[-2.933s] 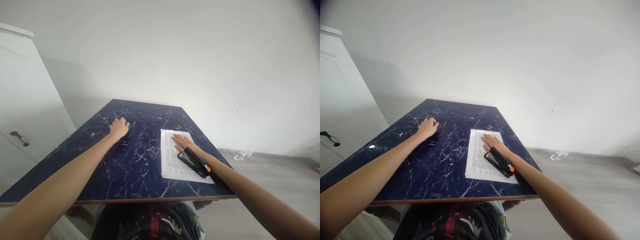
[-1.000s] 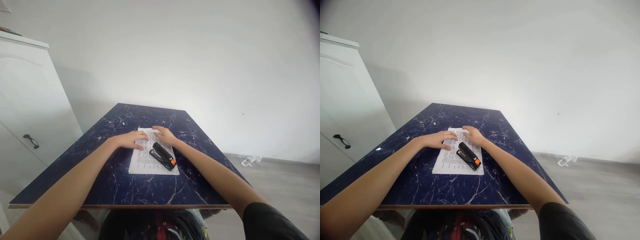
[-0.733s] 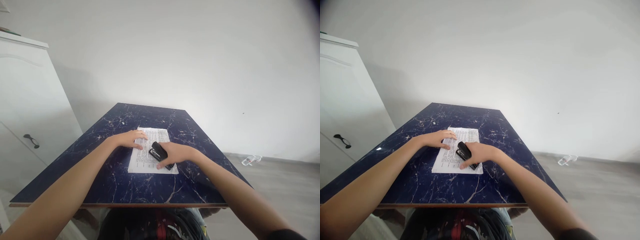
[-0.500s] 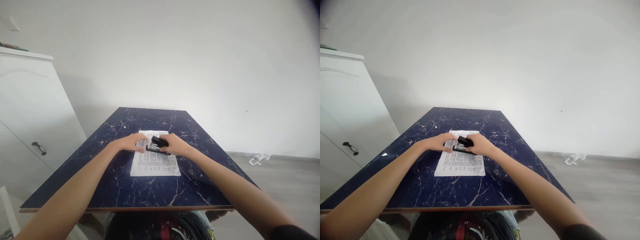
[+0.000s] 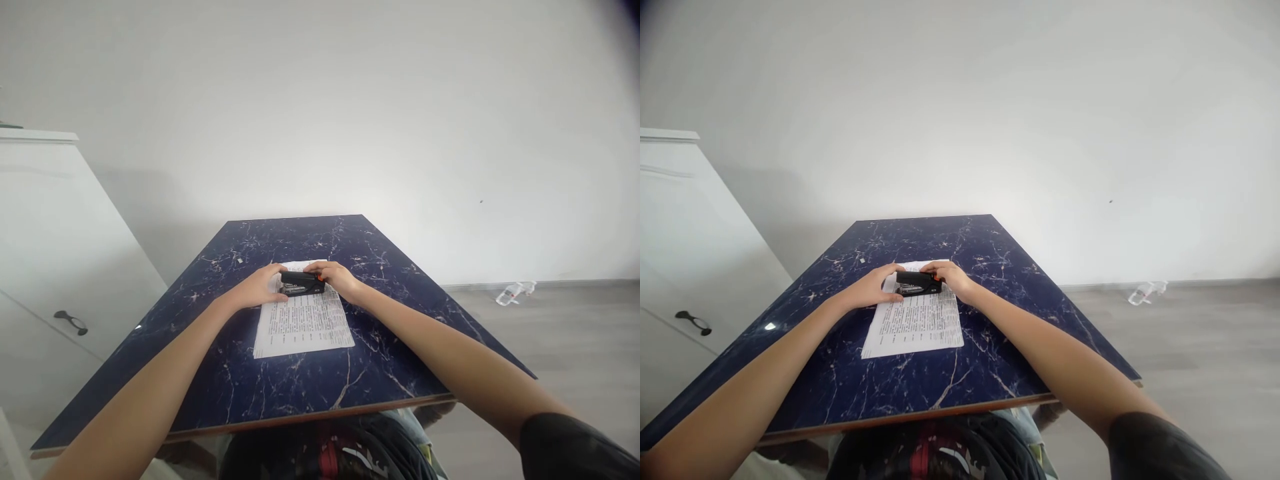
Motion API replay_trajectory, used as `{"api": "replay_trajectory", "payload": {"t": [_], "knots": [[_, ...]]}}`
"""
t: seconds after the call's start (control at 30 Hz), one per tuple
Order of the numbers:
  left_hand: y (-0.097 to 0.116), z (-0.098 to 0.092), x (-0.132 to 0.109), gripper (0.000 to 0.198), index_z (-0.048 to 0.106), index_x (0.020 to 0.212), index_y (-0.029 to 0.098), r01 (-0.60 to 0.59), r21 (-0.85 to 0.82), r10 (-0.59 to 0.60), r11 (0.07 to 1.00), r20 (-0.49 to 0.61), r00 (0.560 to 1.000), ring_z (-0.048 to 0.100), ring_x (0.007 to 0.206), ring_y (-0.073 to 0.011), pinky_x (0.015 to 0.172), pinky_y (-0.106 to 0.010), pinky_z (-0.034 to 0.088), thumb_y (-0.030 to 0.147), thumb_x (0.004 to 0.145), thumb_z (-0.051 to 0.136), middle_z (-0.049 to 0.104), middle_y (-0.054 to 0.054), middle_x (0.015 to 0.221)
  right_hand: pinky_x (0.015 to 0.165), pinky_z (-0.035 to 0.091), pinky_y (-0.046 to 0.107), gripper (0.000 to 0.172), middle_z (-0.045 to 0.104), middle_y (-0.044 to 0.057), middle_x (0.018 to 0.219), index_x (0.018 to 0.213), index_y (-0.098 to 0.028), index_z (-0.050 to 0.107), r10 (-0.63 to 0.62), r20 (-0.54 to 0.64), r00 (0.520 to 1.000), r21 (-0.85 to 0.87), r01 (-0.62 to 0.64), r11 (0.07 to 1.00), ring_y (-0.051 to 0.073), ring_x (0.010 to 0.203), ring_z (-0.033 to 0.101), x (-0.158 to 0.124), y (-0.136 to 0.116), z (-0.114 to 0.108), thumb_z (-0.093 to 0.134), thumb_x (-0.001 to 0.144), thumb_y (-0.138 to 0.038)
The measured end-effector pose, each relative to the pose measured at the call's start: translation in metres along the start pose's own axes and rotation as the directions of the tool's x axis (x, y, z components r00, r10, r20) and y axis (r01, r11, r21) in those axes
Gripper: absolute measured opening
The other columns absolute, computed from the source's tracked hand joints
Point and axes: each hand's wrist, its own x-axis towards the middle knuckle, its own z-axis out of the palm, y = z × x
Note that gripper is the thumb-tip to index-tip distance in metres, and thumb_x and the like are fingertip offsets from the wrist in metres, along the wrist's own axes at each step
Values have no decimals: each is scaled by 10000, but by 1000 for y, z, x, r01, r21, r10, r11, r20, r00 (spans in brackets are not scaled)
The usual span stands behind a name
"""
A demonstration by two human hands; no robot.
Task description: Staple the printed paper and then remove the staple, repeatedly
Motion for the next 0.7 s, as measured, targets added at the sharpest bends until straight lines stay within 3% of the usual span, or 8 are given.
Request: {"api": "replay_trajectory", "payload": {"t": [0.13,0.23,0.33,0.47,0.57,0.7], "knots": [[0,11,6,629,598,1306,252,-16,-116,17,993,13,1000,653,1151,-338,960,-470,500,554,777,753,668,-142,1306,1023,521,443,580,741,82,1256,1247,-183,710,83,-18,996,117,-80,990,294,1174,671,-2,6,4,403,756,-150],[-4,17,8,610,627,1273,246,-20,-172,19,985,-10,1000,664,1112,-332,941,-466,505,528,754,780,692,-134,1254,1042,498,462,627,735,94,1263,1311,-171,680,96,-45,994,184,-86,979,305,1161,674,-2,12,7,399,750,-167],[-4,17,9,584,636,1261,244,-16,-236,14,972,-10,1000,655,1134,-337,936,-469,507,500,760,794,686,-139,1272,1035,496,470,623,740,76,1248,1326,-211,677,102,-27,994,195,-95,976,303,1144,676,-2,16,8,411,764,-175],[-3,15,8,558,636,1238,230,22,-316,-12,949,34,999,670,1098,-328,900,-464,517,496,776,799,694,-134,1236,1014,504,454,522,746,44,1212,1207,-245,728,88,-57,994,200,-75,977,274,1124,670,-4,19,10,402,805,-174],[-7,14,8,541,652,1212,235,36,-367,-20,930,46,999,678,1069,-317,895,-465,514,479,761,826,704,-117,1202,988,509,448,410,751,41,1156,1150,-248,739,31,-104,994,78,-23,997,264,1097,669,-5,16,11,428,885,-214],[-18,14,12,583,683,1202,249,-7,-551,7,834,-1,1000,648,1165,-338,995,-496,484,477,703,878,688,-120,1250,850,562,409,283,759,32,1057,1178,-264,706,-48,-9,999,-208,45,977,240,934,704,-7,14,7,645,903,-287]]}}
